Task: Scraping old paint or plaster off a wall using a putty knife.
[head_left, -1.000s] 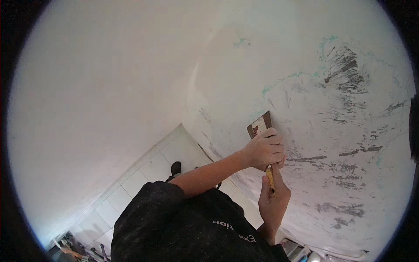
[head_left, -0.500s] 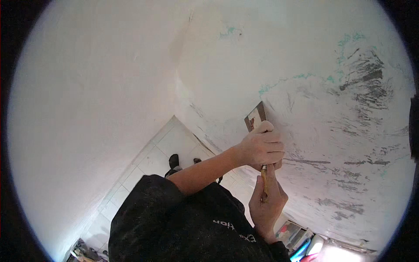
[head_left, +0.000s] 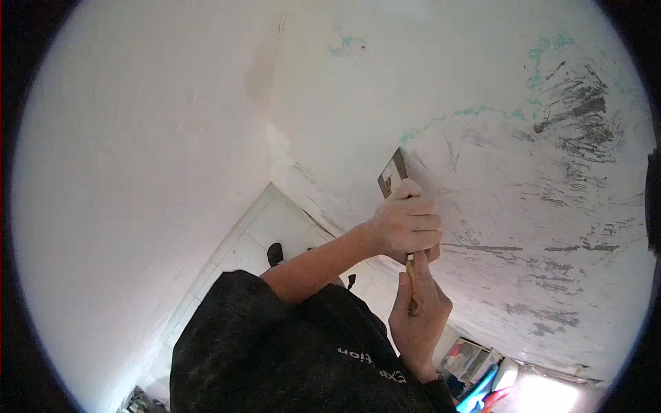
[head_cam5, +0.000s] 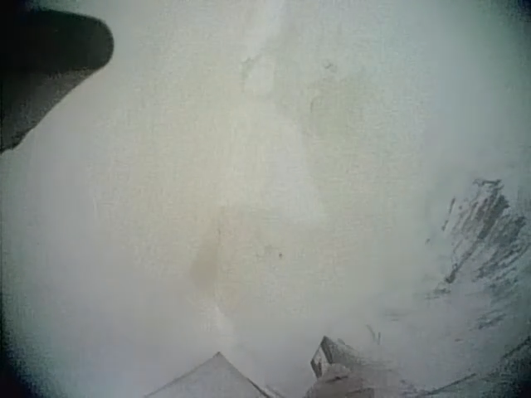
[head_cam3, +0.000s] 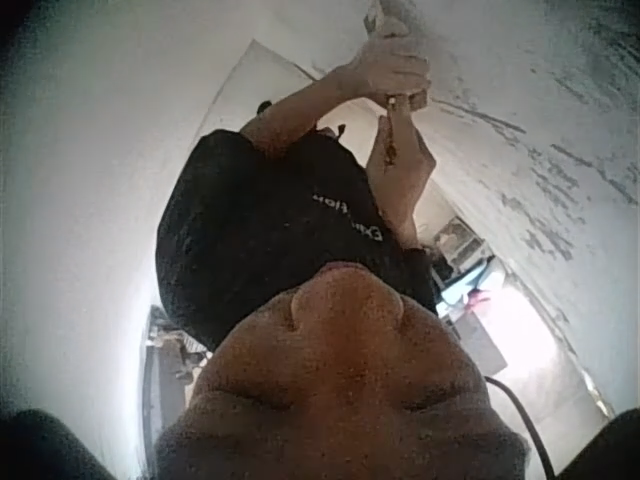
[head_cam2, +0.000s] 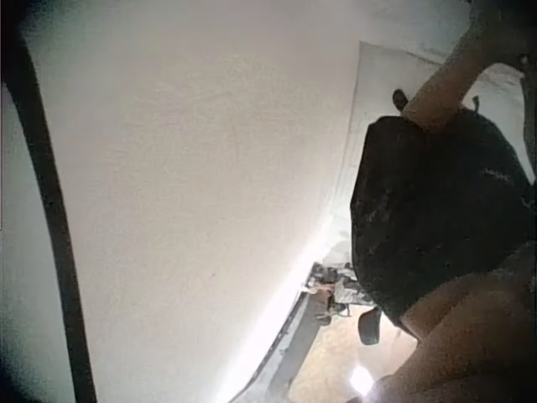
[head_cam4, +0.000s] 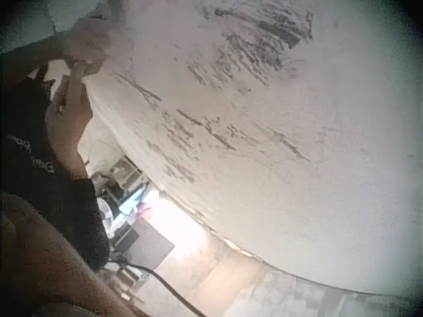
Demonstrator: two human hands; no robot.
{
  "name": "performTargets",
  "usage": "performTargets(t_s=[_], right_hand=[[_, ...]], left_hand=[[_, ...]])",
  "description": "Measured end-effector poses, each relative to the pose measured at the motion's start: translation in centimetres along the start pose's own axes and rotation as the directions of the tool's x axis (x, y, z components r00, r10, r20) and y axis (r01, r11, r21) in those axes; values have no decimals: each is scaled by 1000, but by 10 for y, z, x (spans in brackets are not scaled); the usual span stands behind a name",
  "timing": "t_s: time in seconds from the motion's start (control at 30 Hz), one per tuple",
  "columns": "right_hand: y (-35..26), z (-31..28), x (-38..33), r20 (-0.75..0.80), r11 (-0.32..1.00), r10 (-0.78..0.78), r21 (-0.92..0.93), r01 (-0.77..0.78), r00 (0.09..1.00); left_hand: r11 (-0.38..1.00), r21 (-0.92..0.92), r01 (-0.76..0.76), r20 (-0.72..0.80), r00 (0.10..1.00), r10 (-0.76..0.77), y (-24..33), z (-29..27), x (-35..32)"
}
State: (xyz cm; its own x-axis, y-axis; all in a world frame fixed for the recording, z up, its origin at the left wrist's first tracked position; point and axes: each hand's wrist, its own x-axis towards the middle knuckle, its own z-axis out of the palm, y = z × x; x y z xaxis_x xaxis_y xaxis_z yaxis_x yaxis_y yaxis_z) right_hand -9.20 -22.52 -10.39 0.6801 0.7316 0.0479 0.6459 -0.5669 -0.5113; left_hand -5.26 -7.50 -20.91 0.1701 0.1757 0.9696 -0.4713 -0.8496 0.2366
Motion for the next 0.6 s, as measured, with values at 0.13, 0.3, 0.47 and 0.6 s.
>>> performTargets(t_s=[0.13,0.3,0.47,0.6], right_hand=[[-1,-8,-2,-71,997,-78,7,79,994],[-3,-10,-5,-21,992,-89,-92,87,996],[2,-7,-3,42,998,48,-52,-45,998],[8,-8,1,-55,990,-140,-30,138,989]], left_hand=[[998,-57,-23,67,997,26,7,5,4],[997,-76,29,-2,1000,-29,6,9,-1],[997,-62,44,2,999,-44,4,8,-6],[996,-71,52,70,996,-48,8,10,-3]])
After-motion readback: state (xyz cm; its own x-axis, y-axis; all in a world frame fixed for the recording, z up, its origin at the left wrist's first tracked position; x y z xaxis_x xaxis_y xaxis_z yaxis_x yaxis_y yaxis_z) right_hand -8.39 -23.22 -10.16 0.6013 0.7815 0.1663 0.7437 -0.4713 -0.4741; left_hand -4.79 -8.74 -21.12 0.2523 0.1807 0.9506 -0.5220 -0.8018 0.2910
